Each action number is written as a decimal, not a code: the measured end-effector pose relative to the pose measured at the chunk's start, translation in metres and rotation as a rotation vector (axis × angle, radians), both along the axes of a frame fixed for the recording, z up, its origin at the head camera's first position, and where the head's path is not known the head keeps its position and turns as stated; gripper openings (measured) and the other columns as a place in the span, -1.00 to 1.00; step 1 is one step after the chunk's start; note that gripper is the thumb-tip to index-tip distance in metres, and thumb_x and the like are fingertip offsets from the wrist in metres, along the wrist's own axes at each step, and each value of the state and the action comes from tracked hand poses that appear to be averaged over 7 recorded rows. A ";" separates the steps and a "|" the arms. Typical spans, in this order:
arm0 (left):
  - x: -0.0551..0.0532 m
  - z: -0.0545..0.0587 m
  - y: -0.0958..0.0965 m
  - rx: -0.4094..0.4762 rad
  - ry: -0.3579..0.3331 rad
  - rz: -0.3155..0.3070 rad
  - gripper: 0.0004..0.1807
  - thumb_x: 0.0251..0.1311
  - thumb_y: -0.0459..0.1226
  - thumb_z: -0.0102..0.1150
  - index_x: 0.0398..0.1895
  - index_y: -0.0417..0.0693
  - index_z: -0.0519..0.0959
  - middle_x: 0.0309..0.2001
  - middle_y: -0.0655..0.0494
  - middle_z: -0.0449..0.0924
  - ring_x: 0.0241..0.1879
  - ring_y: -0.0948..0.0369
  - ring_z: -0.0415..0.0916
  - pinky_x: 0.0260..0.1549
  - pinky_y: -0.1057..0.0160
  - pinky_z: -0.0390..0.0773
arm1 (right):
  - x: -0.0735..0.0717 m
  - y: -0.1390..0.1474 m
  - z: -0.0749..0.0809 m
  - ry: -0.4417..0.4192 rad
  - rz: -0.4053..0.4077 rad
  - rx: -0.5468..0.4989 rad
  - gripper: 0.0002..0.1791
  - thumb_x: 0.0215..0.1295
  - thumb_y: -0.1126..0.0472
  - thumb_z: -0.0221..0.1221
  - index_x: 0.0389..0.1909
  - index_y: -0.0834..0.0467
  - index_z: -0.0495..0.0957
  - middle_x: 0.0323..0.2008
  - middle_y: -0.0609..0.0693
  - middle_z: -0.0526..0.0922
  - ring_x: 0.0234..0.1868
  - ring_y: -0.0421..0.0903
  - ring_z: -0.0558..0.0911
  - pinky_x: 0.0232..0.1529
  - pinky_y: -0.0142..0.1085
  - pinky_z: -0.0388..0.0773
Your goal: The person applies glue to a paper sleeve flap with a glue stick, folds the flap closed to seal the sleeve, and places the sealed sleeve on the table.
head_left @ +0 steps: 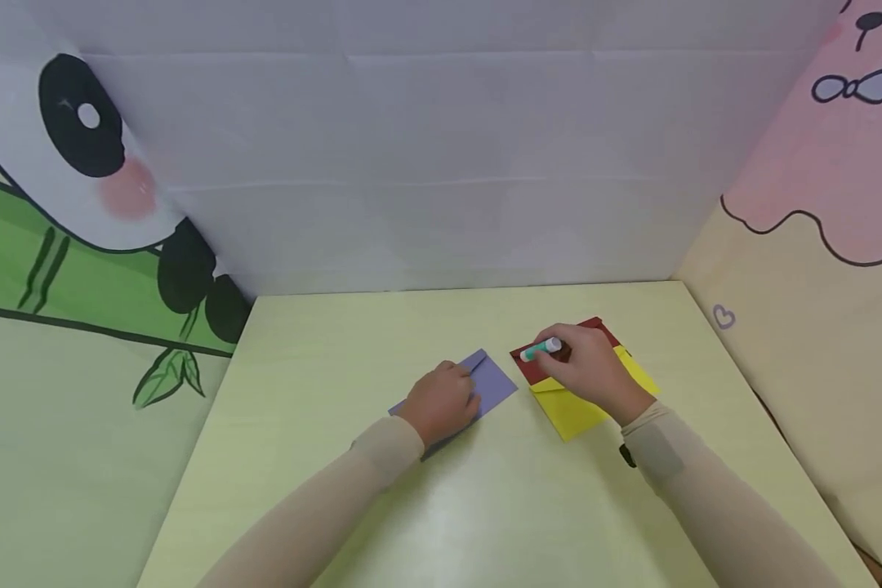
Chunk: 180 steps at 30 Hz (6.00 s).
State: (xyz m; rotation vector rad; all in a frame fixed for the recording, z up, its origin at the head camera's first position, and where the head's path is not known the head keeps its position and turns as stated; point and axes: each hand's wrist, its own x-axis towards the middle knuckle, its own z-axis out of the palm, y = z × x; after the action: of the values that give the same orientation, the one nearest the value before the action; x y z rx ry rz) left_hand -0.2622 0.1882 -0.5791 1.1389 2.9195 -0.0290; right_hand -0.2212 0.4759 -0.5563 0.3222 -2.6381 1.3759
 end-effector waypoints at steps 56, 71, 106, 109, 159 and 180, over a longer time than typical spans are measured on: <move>0.045 -0.071 0.210 -0.317 0.029 -0.217 -0.79 0.77 -0.02 0.29 0.15 0.29 0.88 -0.13 0.27 0.73 -0.20 0.26 0.49 -0.36 0.42 0.62 | 0.026 0.039 0.004 0.033 -0.157 -0.032 -0.89 0.59 0.21 0.51 0.01 0.11 0.86 -0.23 0.03 0.84 -0.30 -0.08 0.60 -0.29 -0.37 0.47; 0.046 -0.064 0.206 -0.044 -0.175 -0.093 -0.63 0.69 0.17 0.34 0.29 0.25 0.77 -0.07 0.32 0.83 -0.20 0.29 0.57 -0.25 0.41 0.62 | 0.026 0.037 0.007 0.065 -0.125 -0.017 -0.86 0.61 0.21 0.49 0.05 0.15 0.84 -0.18 0.06 0.88 -0.29 -0.10 0.64 -0.27 -0.36 0.55; 0.041 0.017 0.103 1.151 -0.997 0.336 -0.66 0.71 -0.06 0.39 0.22 -0.11 0.89 0.08 -0.09 0.91 -0.06 0.24 0.75 0.07 0.25 0.84 | 0.024 -0.009 -0.006 0.059 -0.226 -0.214 -0.87 0.64 0.23 0.44 -0.04 0.23 0.76 0.01 0.20 0.92 -0.09 -0.03 0.73 -0.25 -0.41 0.66; 0.042 0.016 0.094 1.162 -0.980 0.345 -0.66 0.71 -0.06 0.40 0.23 -0.09 0.89 0.08 -0.12 0.90 -0.04 0.22 0.77 0.09 0.24 0.84 | 0.025 -0.018 -0.006 0.022 -0.207 -0.289 -0.83 0.67 0.19 0.45 0.00 0.24 0.76 0.10 0.20 0.90 -0.08 -0.12 0.75 -0.13 -0.44 0.74; 0.053 0.018 0.016 1.173 -0.874 0.378 -0.69 0.73 -0.20 0.39 0.29 -0.21 0.83 0.17 -0.26 0.90 0.05 0.19 0.82 0.11 0.29 0.83 | 0.014 -0.077 0.011 -0.069 0.062 -0.277 -0.66 0.67 0.23 0.46 0.31 0.28 0.80 0.09 0.22 0.93 -0.04 0.01 0.85 -0.06 -0.39 0.76; 0.044 0.016 0.012 1.139 -1.018 0.301 -0.63 0.89 -0.28 0.06 0.47 -0.28 0.68 0.35 -0.48 0.74 0.15 0.11 0.77 0.17 0.30 0.81 | 0.008 -0.082 0.010 -0.077 0.075 -0.261 -0.64 0.70 0.22 0.43 0.35 0.29 0.77 0.08 0.21 0.93 -0.03 0.01 0.86 -0.03 -0.37 0.76</move>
State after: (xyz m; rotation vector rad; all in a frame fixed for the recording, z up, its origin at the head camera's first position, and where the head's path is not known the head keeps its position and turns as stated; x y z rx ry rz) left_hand -0.2180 0.1999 -0.5630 0.3780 1.9537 1.7454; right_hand -0.2136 0.3937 -0.5460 0.3431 -2.4856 1.7654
